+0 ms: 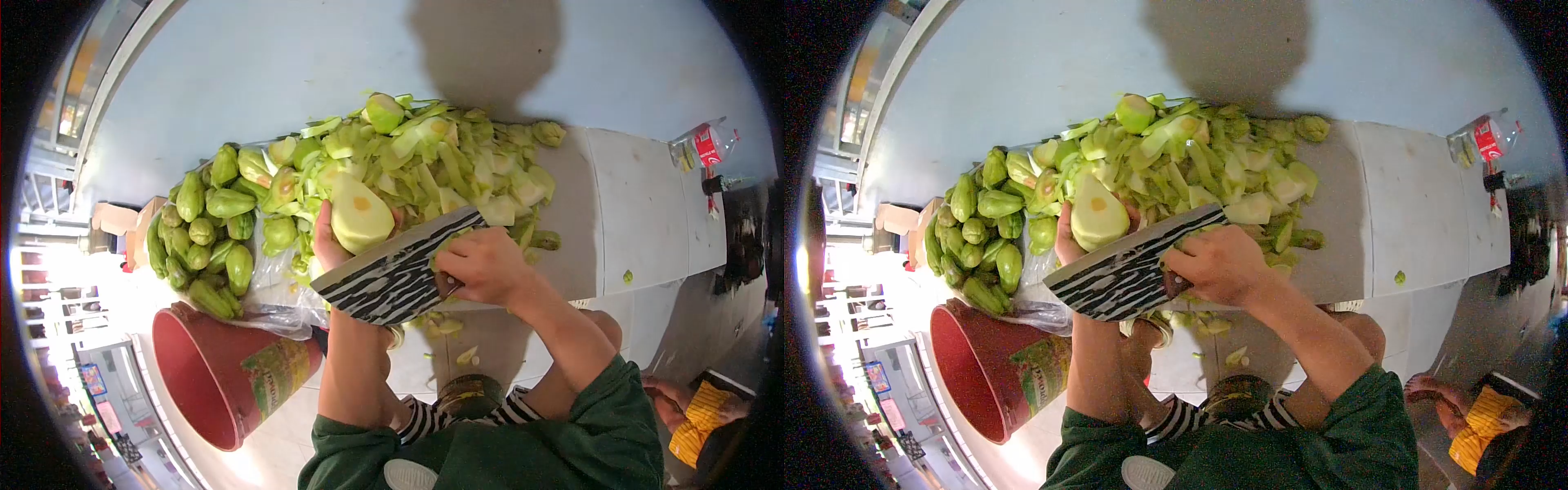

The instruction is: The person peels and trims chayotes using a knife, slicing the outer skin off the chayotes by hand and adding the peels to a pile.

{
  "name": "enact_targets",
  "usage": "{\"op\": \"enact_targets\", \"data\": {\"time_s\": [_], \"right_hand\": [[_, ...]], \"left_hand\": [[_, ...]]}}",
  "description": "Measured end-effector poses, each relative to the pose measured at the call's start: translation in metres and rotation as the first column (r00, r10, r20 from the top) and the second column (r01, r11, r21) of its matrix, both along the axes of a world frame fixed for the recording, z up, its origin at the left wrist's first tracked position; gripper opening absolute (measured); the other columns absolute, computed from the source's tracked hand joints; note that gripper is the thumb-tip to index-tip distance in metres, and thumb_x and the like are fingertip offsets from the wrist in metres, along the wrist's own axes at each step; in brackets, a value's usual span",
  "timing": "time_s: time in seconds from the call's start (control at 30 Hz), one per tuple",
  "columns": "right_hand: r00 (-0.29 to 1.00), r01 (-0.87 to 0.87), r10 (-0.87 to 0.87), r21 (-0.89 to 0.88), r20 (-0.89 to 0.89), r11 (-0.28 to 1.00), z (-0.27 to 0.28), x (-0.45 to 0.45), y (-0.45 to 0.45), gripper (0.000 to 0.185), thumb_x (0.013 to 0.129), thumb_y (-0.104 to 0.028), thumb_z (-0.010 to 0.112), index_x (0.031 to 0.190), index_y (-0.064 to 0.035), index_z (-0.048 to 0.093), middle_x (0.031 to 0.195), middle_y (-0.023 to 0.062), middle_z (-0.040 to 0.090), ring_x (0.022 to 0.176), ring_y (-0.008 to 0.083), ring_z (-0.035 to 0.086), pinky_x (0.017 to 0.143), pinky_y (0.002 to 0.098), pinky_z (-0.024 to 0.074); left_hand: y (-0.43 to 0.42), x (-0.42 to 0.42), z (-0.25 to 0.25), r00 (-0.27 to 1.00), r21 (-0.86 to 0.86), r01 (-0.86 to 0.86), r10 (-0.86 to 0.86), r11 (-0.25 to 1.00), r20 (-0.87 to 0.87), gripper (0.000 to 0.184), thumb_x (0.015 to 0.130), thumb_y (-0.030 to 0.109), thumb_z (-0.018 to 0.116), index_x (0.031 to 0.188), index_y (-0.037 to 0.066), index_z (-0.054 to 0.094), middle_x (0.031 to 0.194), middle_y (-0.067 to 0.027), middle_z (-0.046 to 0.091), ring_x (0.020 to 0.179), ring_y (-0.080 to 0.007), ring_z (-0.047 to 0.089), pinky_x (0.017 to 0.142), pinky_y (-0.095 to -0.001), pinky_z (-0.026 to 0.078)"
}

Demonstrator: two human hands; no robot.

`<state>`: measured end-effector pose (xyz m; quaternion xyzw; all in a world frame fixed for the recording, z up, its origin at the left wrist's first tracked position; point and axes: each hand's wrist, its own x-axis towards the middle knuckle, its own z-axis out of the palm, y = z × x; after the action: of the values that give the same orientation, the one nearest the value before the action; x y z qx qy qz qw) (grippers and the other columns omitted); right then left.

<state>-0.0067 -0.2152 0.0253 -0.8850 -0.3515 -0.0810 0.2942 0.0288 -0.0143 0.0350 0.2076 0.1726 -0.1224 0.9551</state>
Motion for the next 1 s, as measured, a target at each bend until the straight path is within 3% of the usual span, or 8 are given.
{"op": "enact_targets", "data": {"time_s": [0.13, 0.2, 0.3, 0.43, 0.6, 0.83, 0.93, 1.0], "right_hand": [[0.999, 0.018, -0.019, -0.027, -0.029, 0.999, 0.002, -0.001, 0.0, 0.027, 0.068, -0.03, 0.07, 0.083, -0.0144, 0.054, 0.069, 0.0035, 0.058, 0.064, 0.0266, 0.064, 0.054, 0.04, 0.0498], [0.999, 0.042, -0.042, 0.048, -0.001, 0.998, 0.003, -0.001, 0.002, 0.028, 0.056, -0.017, 0.072, 0.072, -0.0126, 0.05, 0.064, 0.0021, 0.051, 0.059, 0.0238, 0.058, 0.052, 0.0367, 0.0461], [0.998, 0.027, -0.028, -0.03, -0.055, 0.999, 0.002, -0.002, 0.001, 0.026, 0.066, -0.027, 0.07, 0.083, -0.014, 0.054, 0.068, 0.0041, 0.058, 0.063, 0.0277, 0.064, 0.054, 0.042, 0.05], [0.996, 0.058, -0.06, -0.036, -0.065, 0.998, 0.001, -0.003, -0.002, 0.026, 0.065, -0.026, 0.07, 0.083, -0.0139, 0.055, 0.068, 0.0046, 0.059, 0.063, 0.0285, 0.064, 0.054, 0.0428, 0.0503], [0.974, 0.178, -0.191, -0.111, -0.123, 0.978, 0.001, -0.001, -0.003, 0.025, 0.059, -0.02, 0.074, 0.074, -0.015, 0.054, 0.064, 0.0013, 0.055, 0.06, 0.0243, 0.059, 0.053, 0.0379, 0.0468], [0.981, 0.121, -0.135, -0.102, -0.137, 0.987, 0.013, -0.003, 0.0, 0.022, 0.062, -0.02, 0.072, 0.074, -0.0149, 0.056, 0.066, 0.0033, 0.059, 0.065, 0.0274, 0.062, 0.056, 0.04, 0.0483], [0.923, 0.281, -0.303, -0.122, -0.238, 0.952, 0.006, 0.013, -0.007, 0.018, 0.066, -0.018, 0.07, 0.079, -0.0112, 0.059, 0.072, 0.009, 0.063, 0.069, 0.0318, 0.063, 0.06, 0.0426, 0.0495], [0.76, 0.479, -0.575, -0.337, -0.303, 0.811, 0.013, 0.026, -0.014, 0.017, 0.072, -0.017, 0.067, 0.084, -0.0072, 0.063, 0.074, 0.0154, 0.064, 0.072, 0.0357, 0.063, 0.062, 0.0452, 0.0498]], "left_hand": [[-0.007, 0.0, 0.007, 0.999, -0.051, -0.013, 0.011, 0.999, -0.049, 0.052, 0.093, 0.049, 0.04, 0.11, 0.002, 0.056, 0.093, -0.0164, 0.063, 0.083, -0.0332, 0.06, 0.075, -0.0464, 0.052], [-0.005, 0.001, -0.001, 1.0, 0.005, -0.004, 0.004, 1.0, -0.012, 0.053, 0.093, 0.049, 0.039, 0.11, 0.002, 0.056, 0.091, -0.0171, 0.064, 0.081, -0.0338, 0.061, 0.074, -0.0469, 0.052], [0.0, 0.002, -0.009, 0.995, 0.053, 0.058, -0.062, 0.997, 0.075, 0.053, 0.093, 0.05, 0.039, 0.11, 0.002, 0.056, 0.092, -0.0181, 0.064, 0.082, -0.0336, 0.062, 0.074, -0.0466, 0.052], [-0.005, 0.0, -0.004, 0.997, 0.073, 0.067, -0.07, 0.995, 0.035, 0.048, 0.093, 0.048, 0.042, 0.108, 0.006, 0.057, 0.093, -0.0148, 0.064, 0.079, -0.0333, 0.064, 0.069, -0.0464, 0.054], [-0.002, 0.005, 0.006, 0.991, 0.16, -0.131, 0.134, 0.978, -0.011, 0.041, 0.096, 0.039, 0.04, 0.113, 0.004, 0.056, 0.099, -0.0139, 0.064, 0.086, -0.0324, 0.063, 0.079, -0.0469, 0.053], [0.008, 0.003, -0.015, 0.998, 0.108, -0.062, 0.06, 0.992, 0.022, 0.04, 0.097, 0.036, 0.042, 0.114, 0.003, 0.057, 0.103, -0.0117, 0.065, 0.091, -0.0274, 0.063, 0.081, -0.0438, 0.052], [-0.011, -0.002, 0.014, 0.992, 0.194, -0.069, 0.087, 0.979, -0.088, 0.041, 0.096, 0.037, 0.043, 0.118, 0.005, 0.056, 0.111, -0.0106, 0.063, 0.099, -0.0272, 0.061, 0.082, -0.045, 0.05], [-0.013, -0.003, 0.021, 0.991, 0.204, -0.06, 0.083, 0.977, -0.106, 0.041, 0.097, 0.038, 0.039, 0.12, 0.007, 0.055, 0.11, -0.013, 0.063, 0.099, -0.03, 0.06, 0.084, -0.0497, 0.049]]}}
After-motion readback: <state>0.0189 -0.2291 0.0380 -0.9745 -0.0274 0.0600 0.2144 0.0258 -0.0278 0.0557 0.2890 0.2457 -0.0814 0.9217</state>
